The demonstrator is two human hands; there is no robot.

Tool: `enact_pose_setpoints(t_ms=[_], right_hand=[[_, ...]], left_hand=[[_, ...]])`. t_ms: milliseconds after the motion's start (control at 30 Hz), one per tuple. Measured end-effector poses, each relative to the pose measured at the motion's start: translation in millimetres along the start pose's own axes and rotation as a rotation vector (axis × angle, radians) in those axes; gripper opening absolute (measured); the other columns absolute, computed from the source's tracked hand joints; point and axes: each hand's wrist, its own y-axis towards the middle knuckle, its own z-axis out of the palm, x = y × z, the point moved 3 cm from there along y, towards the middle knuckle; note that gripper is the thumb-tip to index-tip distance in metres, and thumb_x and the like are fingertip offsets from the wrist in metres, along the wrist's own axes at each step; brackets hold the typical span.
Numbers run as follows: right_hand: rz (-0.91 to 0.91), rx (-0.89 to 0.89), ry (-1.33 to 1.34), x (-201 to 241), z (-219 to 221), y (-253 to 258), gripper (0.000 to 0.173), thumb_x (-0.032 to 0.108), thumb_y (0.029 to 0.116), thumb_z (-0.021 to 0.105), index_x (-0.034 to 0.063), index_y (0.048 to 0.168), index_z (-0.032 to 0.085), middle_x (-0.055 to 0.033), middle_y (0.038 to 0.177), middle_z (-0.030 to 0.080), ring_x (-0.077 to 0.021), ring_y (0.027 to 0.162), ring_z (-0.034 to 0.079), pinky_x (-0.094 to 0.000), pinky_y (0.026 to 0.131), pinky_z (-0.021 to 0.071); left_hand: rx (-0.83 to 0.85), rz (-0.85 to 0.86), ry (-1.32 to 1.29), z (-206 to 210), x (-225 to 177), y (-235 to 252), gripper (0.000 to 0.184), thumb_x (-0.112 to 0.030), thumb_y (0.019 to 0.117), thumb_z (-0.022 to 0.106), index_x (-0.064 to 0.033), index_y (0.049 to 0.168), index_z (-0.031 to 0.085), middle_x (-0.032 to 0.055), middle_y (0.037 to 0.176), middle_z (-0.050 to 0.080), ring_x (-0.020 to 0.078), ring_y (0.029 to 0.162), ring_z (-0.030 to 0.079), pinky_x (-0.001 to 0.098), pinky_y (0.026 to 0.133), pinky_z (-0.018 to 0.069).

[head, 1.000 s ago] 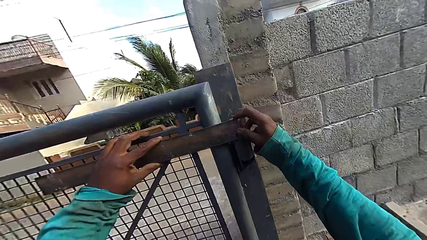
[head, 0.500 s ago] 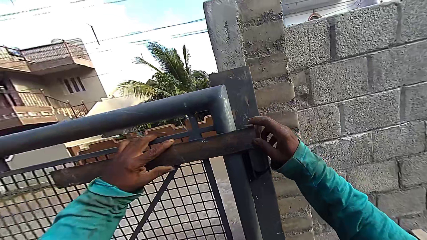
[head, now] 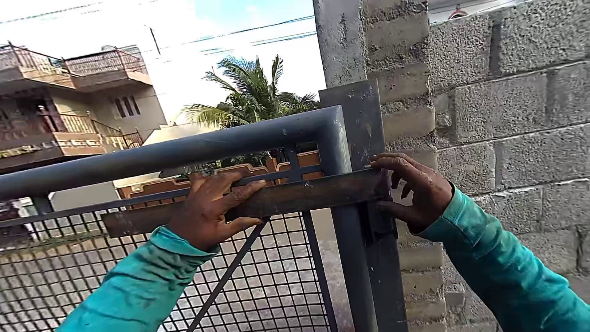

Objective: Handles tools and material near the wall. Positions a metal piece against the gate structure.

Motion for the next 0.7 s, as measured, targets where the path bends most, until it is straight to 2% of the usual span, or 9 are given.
enact_pose_setpoints(t_ms=[133, 300, 567, 700], right_hand=[[0.025, -0.021, 0.018, 5.6, 1.6, -0.3, 0.063, 0.018, 0.0743, 0.084, 0.0064, 0.132, 0.061, -0.0130, 0.137, 0.062, -0.0196, 0.078, 0.069, -0.0371, 0.056, 0.0567], [0.090, -0.066, 0.057, 11.7, 4.4, -2.9, 0.067, 0.012, 0.0722, 0.083, 0.0043, 0.134, 0.059, -0.0136, 0.135, 0.063, -0.0201, 0.076, 0.069, -0.0382, 0.056, 0.0570], [0.146, -0.042, 0.068, 14.3, 3.7, -1.3, 0.061, 0.011, 0.0759, 0.082, 0.0051, 0.132, 0.060, -0.0123, 0.137, 0.062, -0.0209, 0.083, 0.070, -0.0395, 0.061, 0.0578], [0.103, -0.103, 0.074, 13.0, 6.7, -3.6, 0.059, 0.010, 0.0735, 0.081, 0.0041, 0.129, 0.062, -0.0135, 0.137, 0.063, -0.0205, 0.085, 0.070, -0.0372, 0.059, 0.0571]], left_hand=[[-0.001, 0.023, -0.004, -0.8, -0.9, 0.8, 0.072, -0.067, 0.0897, 0.055, -0.0113, 0.134, 0.067, 0.0264, 0.134, 0.061, 0.0407, 0.115, 0.061, 0.0608, 0.094, 0.0412], [-0.006, 0.001, 0.011, 0.8, -0.7, -0.2, 0.075, -0.069, 0.0893, 0.052, -0.0112, 0.135, 0.066, 0.0283, 0.132, 0.061, 0.0452, 0.112, 0.061, 0.0632, 0.089, 0.0417], [-0.013, 0.001, -0.007, 4.4, 9.5, -5.0, 0.076, -0.072, 0.0881, 0.053, -0.0151, 0.136, 0.066, 0.0272, 0.135, 0.060, 0.0433, 0.116, 0.061, 0.0625, 0.093, 0.0412], [-0.017, -0.003, -0.006, 4.7, 10.3, -5.6, 0.074, -0.071, 0.0880, 0.052, -0.0160, 0.136, 0.066, 0.0271, 0.132, 0.062, 0.0438, 0.113, 0.061, 0.0634, 0.091, 0.0412]])
